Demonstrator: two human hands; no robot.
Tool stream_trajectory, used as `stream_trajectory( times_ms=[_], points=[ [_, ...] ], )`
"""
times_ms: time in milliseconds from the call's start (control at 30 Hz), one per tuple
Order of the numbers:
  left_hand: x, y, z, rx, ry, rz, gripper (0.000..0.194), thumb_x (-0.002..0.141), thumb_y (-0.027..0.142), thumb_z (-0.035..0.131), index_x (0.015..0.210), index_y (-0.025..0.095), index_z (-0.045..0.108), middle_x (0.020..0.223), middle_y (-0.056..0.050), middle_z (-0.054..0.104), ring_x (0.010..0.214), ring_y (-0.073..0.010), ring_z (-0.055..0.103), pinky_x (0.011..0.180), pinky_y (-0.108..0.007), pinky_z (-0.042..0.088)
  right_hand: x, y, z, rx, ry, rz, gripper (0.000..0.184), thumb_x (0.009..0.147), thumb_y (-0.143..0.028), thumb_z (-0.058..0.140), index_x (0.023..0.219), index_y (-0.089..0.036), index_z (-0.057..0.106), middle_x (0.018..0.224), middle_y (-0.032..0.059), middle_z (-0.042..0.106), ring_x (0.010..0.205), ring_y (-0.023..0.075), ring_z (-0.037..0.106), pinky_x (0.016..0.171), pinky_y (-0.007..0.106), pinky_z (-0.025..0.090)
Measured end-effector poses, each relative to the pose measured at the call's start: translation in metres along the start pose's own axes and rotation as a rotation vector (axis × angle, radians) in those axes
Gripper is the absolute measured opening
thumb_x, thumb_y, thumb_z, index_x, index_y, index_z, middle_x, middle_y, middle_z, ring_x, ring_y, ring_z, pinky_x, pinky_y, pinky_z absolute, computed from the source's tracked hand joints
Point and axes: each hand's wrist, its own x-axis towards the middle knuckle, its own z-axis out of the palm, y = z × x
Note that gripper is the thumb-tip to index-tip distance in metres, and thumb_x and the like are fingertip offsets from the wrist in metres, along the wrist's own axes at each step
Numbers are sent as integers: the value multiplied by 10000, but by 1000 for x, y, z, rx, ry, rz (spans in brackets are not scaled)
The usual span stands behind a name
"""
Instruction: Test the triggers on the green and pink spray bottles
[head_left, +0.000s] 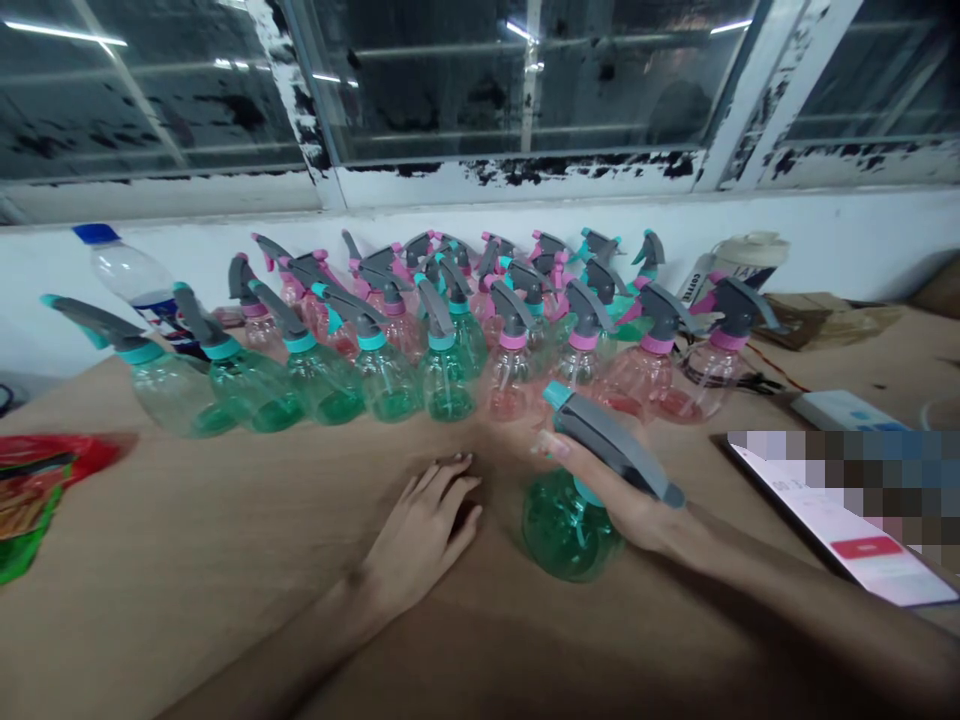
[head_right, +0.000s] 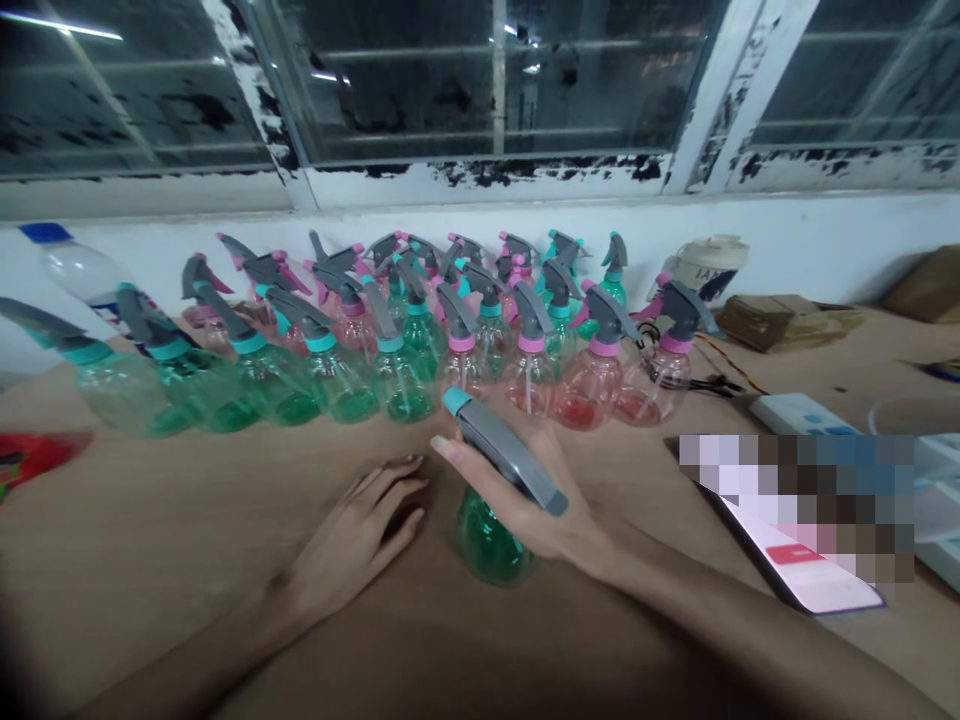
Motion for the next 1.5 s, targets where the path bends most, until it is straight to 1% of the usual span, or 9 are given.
stream_trajectory(
  times_ms=[133,467,533,600,733,867,1167,1333,1500],
  points=[
    [1,-1,-1,-3,-3,11,228,897,202,486,1113,158,543,1225,-103,552,1147,-260,501,973,-469,414,2,0,2,112,-52,-29,168,827,-392,582,884,-236,613,872,23,667,776,187,641,744,326,514],
    [1,0,-2,3,-12,5,264,901,206,477,1156,162,531,1240,-99,544,1154,-254,495,972,-454,412,-1,7,6,68,25,-82,581,731,-366,690,1261,-306,460,1226,71,569,1155,269,519,930,435,448],
    [1,0,-1,7,-14,4,270,903,209,478,1164,159,529,1248,-100,538,1155,-253,494,975,-450,410,-1,6,6,70,30,-81,550,728,-350,690,1234,-305,480,1168,69,591,1073,256,563,865,408,477],
    [1,0,0,12,-15,-3,277,904,210,478,1173,161,526,1258,-99,533,1157,-253,491,976,-454,408,-1,6,6,51,19,-56,457,733,-345,686,1158,-289,527,997,44,635,784,197,617,678,343,509],
    [0,-1,1,11,-16,-9,285,903,211,480,1182,168,520,1257,-95,535,1160,-248,490,982,-446,405,-2,7,7,-12,-12,-19,231,769,-356,657,962,-245,593,566,-70,475,413,86,350,400,251,343],
    [0,-1,1,6,-17,-5,283,904,215,479,1181,170,519,1258,-94,537,1163,-248,488,982,-441,405,-3,7,7,-29,-26,-22,153,796,-330,632,910,-235,596,487,-97,320,409,82,297,388,237,291],
    [1,-1,0,8,-18,-1,281,906,214,457,1174,164,526,1240,-100,548,1139,-253,503,978,-463,407,3,-1,5,0,-49,-24,165,795,-389,616,847,-233,613,653,-37,588,441,87,433,472,256,409],
    [0,0,0,1,-6,-1,272,912,217,449,1169,172,527,1243,-100,546,1151,-252,500,971,-455,415,-1,-2,4,7,-36,-14,201,809,-390,604,695,-231,562,557,-57,519,483,96,489,476,234,416],
    [1,-1,-1,20,-32,12,262,910,211,458,1156,197,546,1252,-96,541,1130,-265,513,937,-472,439,-3,1,3,73,-104,-18,159,825,-396,576,825,-241,609,769,-9,645,609,131,592,618,286,493]
  ],
)
